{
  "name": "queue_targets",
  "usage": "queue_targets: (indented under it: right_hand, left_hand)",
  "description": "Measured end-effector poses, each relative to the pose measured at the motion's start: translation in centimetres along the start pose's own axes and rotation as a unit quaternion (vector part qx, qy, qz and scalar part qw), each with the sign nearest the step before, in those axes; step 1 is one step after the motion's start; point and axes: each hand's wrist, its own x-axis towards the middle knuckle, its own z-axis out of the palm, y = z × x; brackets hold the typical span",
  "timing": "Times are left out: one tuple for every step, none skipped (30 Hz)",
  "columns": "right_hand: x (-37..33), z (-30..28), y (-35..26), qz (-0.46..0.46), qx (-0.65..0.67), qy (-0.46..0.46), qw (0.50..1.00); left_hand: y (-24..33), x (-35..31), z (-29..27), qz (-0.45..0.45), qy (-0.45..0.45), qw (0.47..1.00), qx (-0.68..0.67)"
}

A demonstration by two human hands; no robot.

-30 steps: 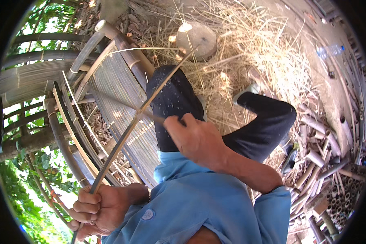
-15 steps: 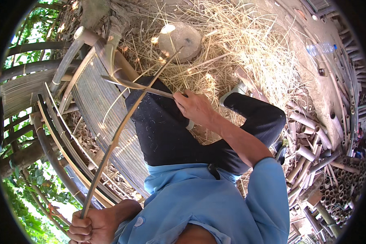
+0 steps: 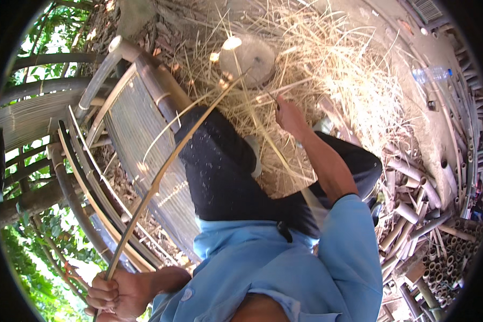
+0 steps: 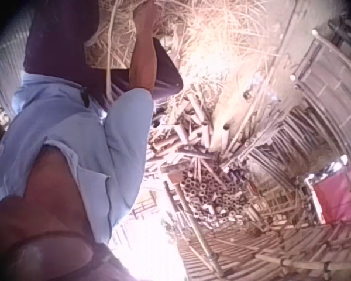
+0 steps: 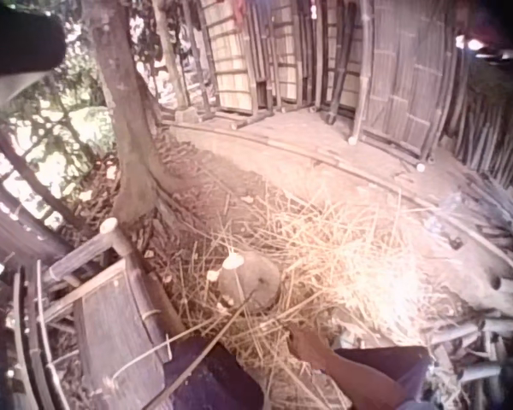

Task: The person uses a knife to shave and smooth a thin bamboo strip by drawing the blade across it while supporting it on a wooden block.

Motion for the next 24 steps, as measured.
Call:
queue_targets:
  right_hand:
    - [-0.3,-0.8,-1.6,0.004,0.077,-0.014,0.997]
    - [-0.4,-2.1,-2.6,0.010,0.150,-0.022,0.988]
    - [-1.4,-2.7,-4.5,-0.017,0.122,0.013,0.992]
    - [-2.8,-4.0,-6.3,-0.025,0.129,0.011,0.991]
    - [-4.4,-5.5,-9.1,-0.003,0.175,-0.035,0.984]
    - [-6.1,-7.0,-11.0,0.029,0.213,-0.073,0.974]
    - [-8.1,-7.7,-11.7,-0.023,0.172,-0.003,0.985]
    - [-10.1,-8.4,-12.5,-0.071,0.126,0.065,0.987]
    - [-11.7,-9.4,-14.8,-0.114,0.143,0.086,0.979]
    - [-13.3,-10.8,-16.3,-0.147,0.150,0.111,0.971]
    - [-14.8,-12.4,-18.8,-0.203,0.110,0.123,0.965]
    - [-16.5,-13.9,-21.5,-0.262,0.072,0.134,0.953]
    - [-18.4,-15.1,-23.2,-0.270,0.062,0.137,0.951]
    - [-20.0,-15.8,-24.5,-0.276,0.055,0.136,0.950]
    - [-21.3,-16.6,-25.2,-0.265,0.050,0.139,0.953]
    - [-22.4,-17.2,-25.9,-0.311,0.065,0.155,0.935]
    - [-23.0,-17.7,-26.0,-0.360,0.081,0.172,0.913]
    - [-23.1,-17.4,-25.8,-0.354,0.077,0.175,0.915]
    - [-23.0,-16.8,-25.4,-0.349,0.082,0.170,0.918]
    - [-22.9,-16.5,-25.5,-0.355,0.095,0.163,0.916]
    - [-22.8,-16.5,-25.7,-0.361,0.099,0.165,0.913]
    - [-22.6,-16.5,-26.0,-0.347,0.094,0.151,0.921]
    - [-22.3,-16.2,-25.8,-0.324,0.083,0.135,0.933]
    - [-22.1,-16.2,-25.8,-0.301,0.073,0.119,0.943]
  left_hand:
    - [0.1,0.3,0.2,0.004,-0.015,1.000,0.012]
    - [-0.1,0.3,0.4,0.010,-0.016,1.000,0.011]
    - [0.1,0.3,0.3,0.016,-0.061,0.998,-0.012]
    - [0.1,0.2,0.4,0.018,-0.106,0.994,-0.035]
    - [0.1,0.4,1.2,0.055,-0.101,0.993,-0.033]
    - [0.3,0.4,1.4,0.060,-0.106,0.992,-0.033]
    - [0.1,-0.4,1.2,0.028,-0.132,0.984,-0.120]
    - [-0.3,-1.4,1.3,-0.007,-0.155,0.966,-0.208]
    - [0.0,-1.7,1.7,0.041,-0.116,0.982,-0.145]
    - [0.0,-2.3,1.5,0.031,-0.117,0.981,-0.154]
    - [0.4,-2.2,1.5,0.049,-0.126,0.986,-0.095]
    - [1.0,-1.6,1.5,0.073,-0.136,0.988,-0.032]
    - [1.2,-1.6,1.6,0.056,-0.123,0.990,-0.050]
    - [1.4,-1.7,1.4,0.050,-0.127,0.989,-0.057]
    - [1.3,-2.2,1.2,0.050,-0.120,0.990,-0.059]
    - [1.2,-2.6,0.9,0.052,-0.114,0.990,-0.059]
    - [1.3,-2.8,0.9,0.049,-0.118,0.991,-0.048]
    - [1.3,-3.1,1.0,0.044,-0.118,0.991,-0.054]
    - [1.2,-3.4,1.0,0.035,-0.127,0.989,-0.068]
    - [1.6,-3.1,1.1,0.038,-0.141,0.987,-0.073]
    - [1.9,-2.7,1.4,0.045,-0.143,0.986,-0.070]
    - [2.2,-2.3,1.7,0.056,-0.124,0.990,-0.038]
    - [1.8,-2.5,1.6,0.056,-0.102,0.993,-0.011]
    - [1.7,-2.7,1.5,0.053,-0.102,0.993,-0.012]
